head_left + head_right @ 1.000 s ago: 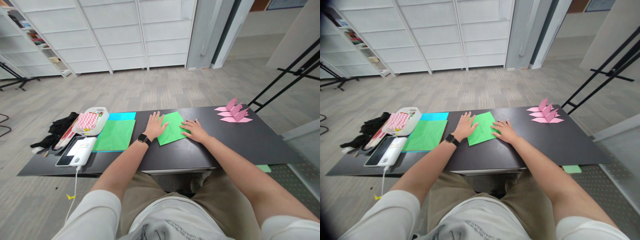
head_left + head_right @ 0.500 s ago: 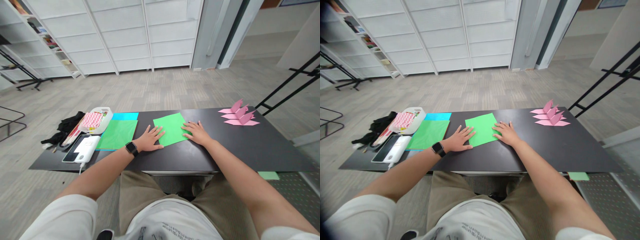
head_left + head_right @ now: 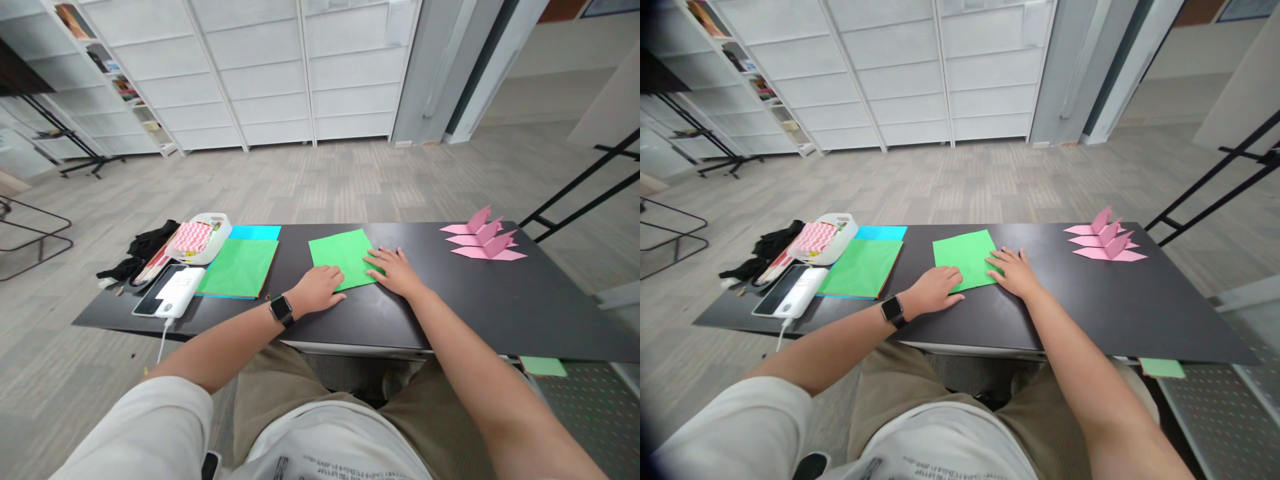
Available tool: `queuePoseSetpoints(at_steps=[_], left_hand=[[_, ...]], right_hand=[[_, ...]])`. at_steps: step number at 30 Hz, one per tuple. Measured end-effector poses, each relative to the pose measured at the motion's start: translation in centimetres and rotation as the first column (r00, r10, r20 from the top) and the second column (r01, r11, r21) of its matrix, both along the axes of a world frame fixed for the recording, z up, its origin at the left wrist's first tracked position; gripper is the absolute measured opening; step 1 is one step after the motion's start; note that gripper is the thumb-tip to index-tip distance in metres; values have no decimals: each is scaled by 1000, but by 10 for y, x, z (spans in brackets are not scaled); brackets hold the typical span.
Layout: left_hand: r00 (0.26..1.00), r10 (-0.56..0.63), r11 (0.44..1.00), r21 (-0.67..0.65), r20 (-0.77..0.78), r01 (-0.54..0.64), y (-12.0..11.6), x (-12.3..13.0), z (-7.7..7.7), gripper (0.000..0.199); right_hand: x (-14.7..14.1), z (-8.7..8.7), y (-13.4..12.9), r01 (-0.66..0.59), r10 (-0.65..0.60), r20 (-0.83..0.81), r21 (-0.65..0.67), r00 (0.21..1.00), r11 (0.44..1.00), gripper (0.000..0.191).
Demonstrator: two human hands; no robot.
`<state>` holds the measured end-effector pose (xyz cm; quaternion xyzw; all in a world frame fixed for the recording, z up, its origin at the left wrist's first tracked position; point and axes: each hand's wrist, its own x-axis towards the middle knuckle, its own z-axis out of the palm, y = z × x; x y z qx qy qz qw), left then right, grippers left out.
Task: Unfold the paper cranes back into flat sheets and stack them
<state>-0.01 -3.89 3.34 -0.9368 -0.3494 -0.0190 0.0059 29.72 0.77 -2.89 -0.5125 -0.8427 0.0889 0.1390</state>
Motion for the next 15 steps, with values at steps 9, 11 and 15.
queuePoseSetpoints(at_steps=[9,11,15], left_hand=[[996,-45,993,105,-80,53,4,-5,-20,31],[998,-30,991,129,-64,38,3,-5,-19,29],[994,64,981,175,93,-80,8,-8,2,30]], right_hand=[[4,-5,6,14,-22,-220,-36,975,999,46],[9,-8,8,40,-51,-401,-38,915,999,50],[22,-15,14,157,-184,-808,-114,559,981,59]])
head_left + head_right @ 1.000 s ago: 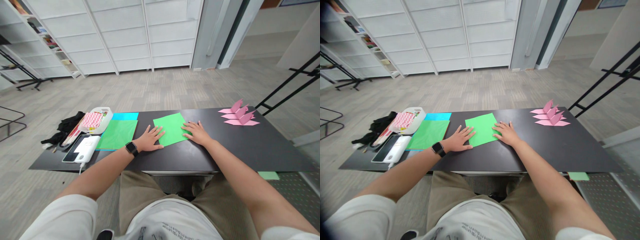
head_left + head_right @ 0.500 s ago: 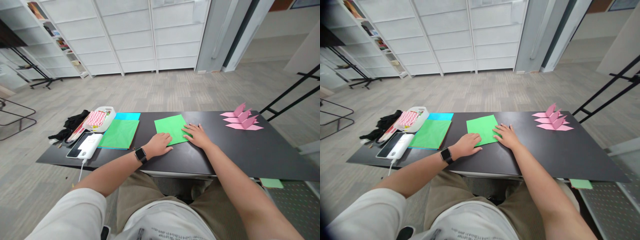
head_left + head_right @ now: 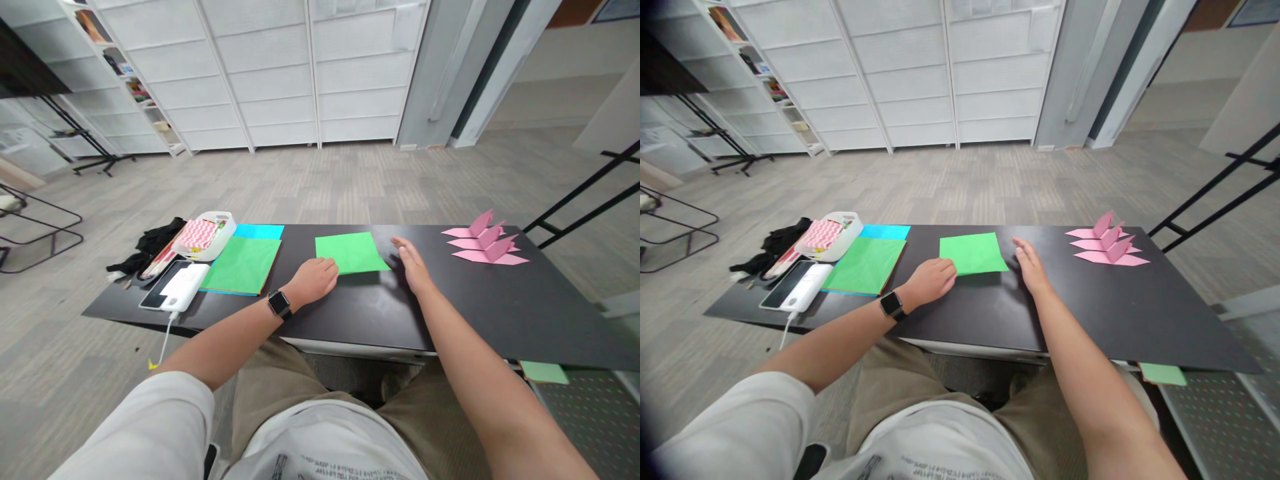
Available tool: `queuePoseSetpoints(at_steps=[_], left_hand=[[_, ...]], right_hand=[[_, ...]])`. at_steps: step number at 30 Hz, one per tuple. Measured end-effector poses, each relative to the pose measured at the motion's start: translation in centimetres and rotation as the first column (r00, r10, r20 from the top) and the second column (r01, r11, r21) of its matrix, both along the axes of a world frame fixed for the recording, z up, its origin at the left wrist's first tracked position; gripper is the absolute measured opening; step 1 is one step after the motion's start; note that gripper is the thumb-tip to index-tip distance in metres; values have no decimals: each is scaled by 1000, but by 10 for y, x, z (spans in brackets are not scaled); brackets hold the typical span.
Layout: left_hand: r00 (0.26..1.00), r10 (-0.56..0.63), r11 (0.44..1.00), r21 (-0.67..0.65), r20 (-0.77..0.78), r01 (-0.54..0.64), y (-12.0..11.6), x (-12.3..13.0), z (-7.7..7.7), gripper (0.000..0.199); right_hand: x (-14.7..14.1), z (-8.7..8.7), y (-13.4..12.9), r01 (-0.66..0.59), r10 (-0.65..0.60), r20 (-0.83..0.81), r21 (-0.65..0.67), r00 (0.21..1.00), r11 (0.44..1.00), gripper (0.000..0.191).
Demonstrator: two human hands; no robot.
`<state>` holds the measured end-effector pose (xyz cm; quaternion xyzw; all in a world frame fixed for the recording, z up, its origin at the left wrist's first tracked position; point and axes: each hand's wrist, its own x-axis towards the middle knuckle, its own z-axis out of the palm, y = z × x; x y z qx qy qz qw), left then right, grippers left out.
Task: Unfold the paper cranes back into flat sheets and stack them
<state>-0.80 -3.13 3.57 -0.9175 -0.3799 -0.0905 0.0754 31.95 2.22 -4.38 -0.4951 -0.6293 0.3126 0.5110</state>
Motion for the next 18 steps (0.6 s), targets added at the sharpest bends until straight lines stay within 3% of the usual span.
queuePoseSetpoints(at_steps=[2,4,6,9,10,12,15,16,18], left_hand=[[981,85,996,5,174,-87,7,-8,20,28],[893,191,981,-47,408,-188,17,-23,44,24],[758,303,953,-167,577,-253,26,-47,67,26],[472,498,866,-390,728,-313,36,-98,88,32],[384,560,826,-464,734,-318,38,-117,91,34],[274,664,744,-575,696,-340,37,-155,90,36],[195,774,622,-665,602,-414,29,-208,76,36],[172,811,569,-687,559,-453,25,-224,69,35],[127,870,462,-698,476,-548,17,-251,54,34]], right_hand=[[3,-2,2,14,-25,-187,-56,982,998,60],[4,0,2,4,-37,-304,-108,952,994,57],[3,5,0,4,-61,-401,-139,914,990,51],[1,17,-4,-37,-57,-553,-157,832,987,42],[0,22,-6,-82,-36,-604,-166,796,983,40],[1,29,-8,-249,25,-706,-216,708,944,43],[2,35,-7,-529,14,-806,-375,592,762,56],[3,35,-5,-568,-20,-816,-420,578,708,58],[6,34,-1,-559,-90,-828,-449,553,697,57]])
